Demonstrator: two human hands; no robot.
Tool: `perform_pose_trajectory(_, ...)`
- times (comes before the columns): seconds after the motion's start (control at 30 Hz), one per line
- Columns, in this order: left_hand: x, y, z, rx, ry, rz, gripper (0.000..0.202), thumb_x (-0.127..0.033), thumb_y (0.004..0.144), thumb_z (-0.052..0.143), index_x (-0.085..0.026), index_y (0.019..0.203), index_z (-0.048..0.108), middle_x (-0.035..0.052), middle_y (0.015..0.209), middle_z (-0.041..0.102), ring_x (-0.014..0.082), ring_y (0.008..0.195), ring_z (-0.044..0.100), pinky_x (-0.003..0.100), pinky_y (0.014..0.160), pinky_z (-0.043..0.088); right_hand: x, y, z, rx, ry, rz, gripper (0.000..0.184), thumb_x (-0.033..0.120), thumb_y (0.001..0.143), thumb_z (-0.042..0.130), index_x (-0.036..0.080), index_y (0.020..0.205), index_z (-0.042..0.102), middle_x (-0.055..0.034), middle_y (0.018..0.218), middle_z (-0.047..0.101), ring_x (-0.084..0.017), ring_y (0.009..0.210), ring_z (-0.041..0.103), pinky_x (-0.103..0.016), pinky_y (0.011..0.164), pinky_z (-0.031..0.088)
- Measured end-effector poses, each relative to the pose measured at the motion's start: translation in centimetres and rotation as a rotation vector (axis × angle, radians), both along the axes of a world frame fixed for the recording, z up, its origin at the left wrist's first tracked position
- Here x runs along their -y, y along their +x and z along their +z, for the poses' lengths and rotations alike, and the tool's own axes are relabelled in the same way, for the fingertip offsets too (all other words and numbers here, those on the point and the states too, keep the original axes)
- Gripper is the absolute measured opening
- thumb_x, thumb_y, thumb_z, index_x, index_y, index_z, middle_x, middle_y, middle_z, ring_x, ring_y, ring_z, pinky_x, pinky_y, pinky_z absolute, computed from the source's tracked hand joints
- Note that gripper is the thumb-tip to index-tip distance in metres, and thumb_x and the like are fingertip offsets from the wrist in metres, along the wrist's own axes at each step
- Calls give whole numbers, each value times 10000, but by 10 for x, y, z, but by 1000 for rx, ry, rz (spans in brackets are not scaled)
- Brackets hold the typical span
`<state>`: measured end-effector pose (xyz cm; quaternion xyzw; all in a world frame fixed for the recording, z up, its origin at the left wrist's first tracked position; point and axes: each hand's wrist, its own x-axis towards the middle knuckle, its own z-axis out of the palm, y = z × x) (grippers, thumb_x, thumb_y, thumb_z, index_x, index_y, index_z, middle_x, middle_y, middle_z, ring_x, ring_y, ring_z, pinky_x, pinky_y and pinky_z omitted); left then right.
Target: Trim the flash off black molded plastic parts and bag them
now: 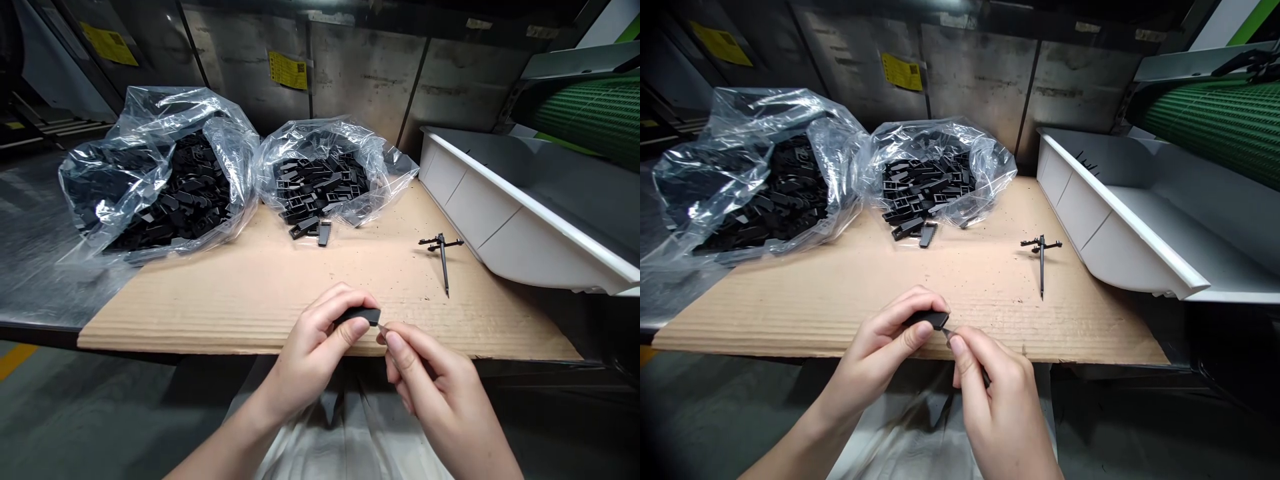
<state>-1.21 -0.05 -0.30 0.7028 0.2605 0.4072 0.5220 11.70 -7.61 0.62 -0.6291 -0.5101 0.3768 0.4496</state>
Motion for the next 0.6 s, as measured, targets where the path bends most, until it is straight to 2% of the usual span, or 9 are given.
perform_pose_trajectory(0.07,1,1,-1,-28,69,21,132,-139,852,483,-187,935,573,34,890,546,172,868,496,235,770,379,-1,0,0,-217,-104,41,310,406,848,428,176,646,476,48,530,449,-33,360,361,-145,339,306)
perform_pose_trajectory(0.2,3,3,-4,-61,212,67,163,-104,849,470,-185,966,547,42,907,541,176,879,483,252,788,369,-5,3,1,-887,-321,201,222,362,876,400,180,764,462,60,486,520,-22,268,407,-100,264,332)
perform_pose_trajectory(0.3,3,3,-5,-67,250,80,175,-96,842,479,-184,977,547,43,916,546,176,885,482,256,795,369,-7,6,-1,-1219,-401,221,187,338,865,421,180,774,464,54,474,552,-24,227,398,-112,224,350)
perform_pose_trajectory(0.37,3,3,-5,-67,227,77,165,-106,846,479,-185,970,555,38,920,551,170,896,491,245,800,372,-6,8,-2,-1291,-360,157,165,310,860,438,175,778,486,54,468,551,-18,217,385,-109,209,343)
perform_pose_trajectory(0.43,2,4,-5,-66,168,66,156,-131,862,463,-185,963,568,36,922,563,159,891,512,227,783,386,-5,11,-4,-1274,-282,63,154,275,870,435,172,785,513,53,481,543,-11,234,392,-96,222,348)
perform_pose_trajectory(0.6,6,3,-5,-89,-16,14,220,-231,897,402,-167,953,605,19,711,575,131,659,537,220,647,424,-8,30,-7,-1143,-109,-79,177,297,855,481,172,757,560,46,508,518,-7,276,400,-96,268,332)
